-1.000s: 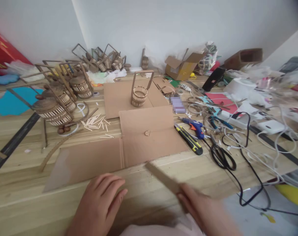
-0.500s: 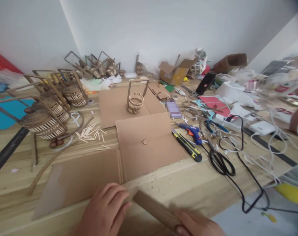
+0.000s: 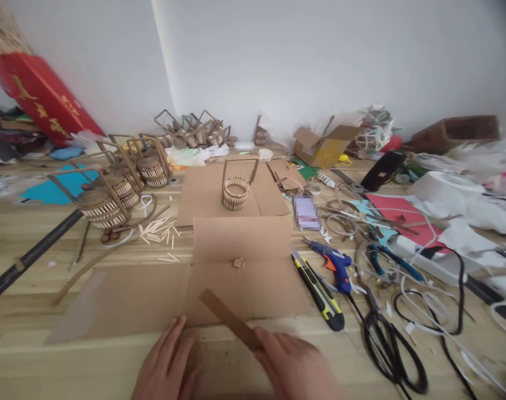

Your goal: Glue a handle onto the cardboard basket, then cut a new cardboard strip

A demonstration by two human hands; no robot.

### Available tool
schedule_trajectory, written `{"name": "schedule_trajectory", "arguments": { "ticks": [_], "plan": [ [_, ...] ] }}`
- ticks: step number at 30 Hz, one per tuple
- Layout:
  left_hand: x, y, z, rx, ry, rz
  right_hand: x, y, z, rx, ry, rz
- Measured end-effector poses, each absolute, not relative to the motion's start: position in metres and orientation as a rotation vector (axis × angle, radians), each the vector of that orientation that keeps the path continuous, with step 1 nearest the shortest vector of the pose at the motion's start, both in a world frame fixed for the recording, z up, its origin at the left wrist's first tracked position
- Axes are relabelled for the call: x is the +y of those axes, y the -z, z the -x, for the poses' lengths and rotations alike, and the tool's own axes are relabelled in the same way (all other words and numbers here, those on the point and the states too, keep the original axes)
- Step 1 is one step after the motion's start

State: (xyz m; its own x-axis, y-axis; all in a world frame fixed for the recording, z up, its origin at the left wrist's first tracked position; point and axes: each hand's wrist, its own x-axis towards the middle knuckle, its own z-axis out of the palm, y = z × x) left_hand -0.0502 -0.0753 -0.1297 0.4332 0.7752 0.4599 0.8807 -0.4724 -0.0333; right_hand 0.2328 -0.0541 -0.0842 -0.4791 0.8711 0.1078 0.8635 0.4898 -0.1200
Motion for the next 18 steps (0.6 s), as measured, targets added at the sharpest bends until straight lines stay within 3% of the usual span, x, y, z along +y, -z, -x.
{"name": "schedule_trajectory", "arguments": {
  "ticks": [3,8,10,14,18],
  "plan": [
    [-0.081,0.136,0.047,-1.493,0.562,2.385,-0.025,0.081,-0.209,-2.654,-0.017,1.552],
    [-0.081,0.127,0.038,-1.569,0.573,2.338,-0.012,0.071,-0.268,-2.442,0.156,1.828],
    [-0.081,0.124,0.034,-1.584,0.58,2.309,-0.013,0.07,-0.284,-2.374,0.247,1.769],
    [-0.085,0.124,0.031,-1.621,0.544,2.296,-0.017,0.08,-0.273,-2.585,0.014,1.329],
    [-0.085,0.125,0.03,-1.631,0.542,2.292,-0.012,0.081,-0.279,-2.512,0.169,1.526]
  ]
}}
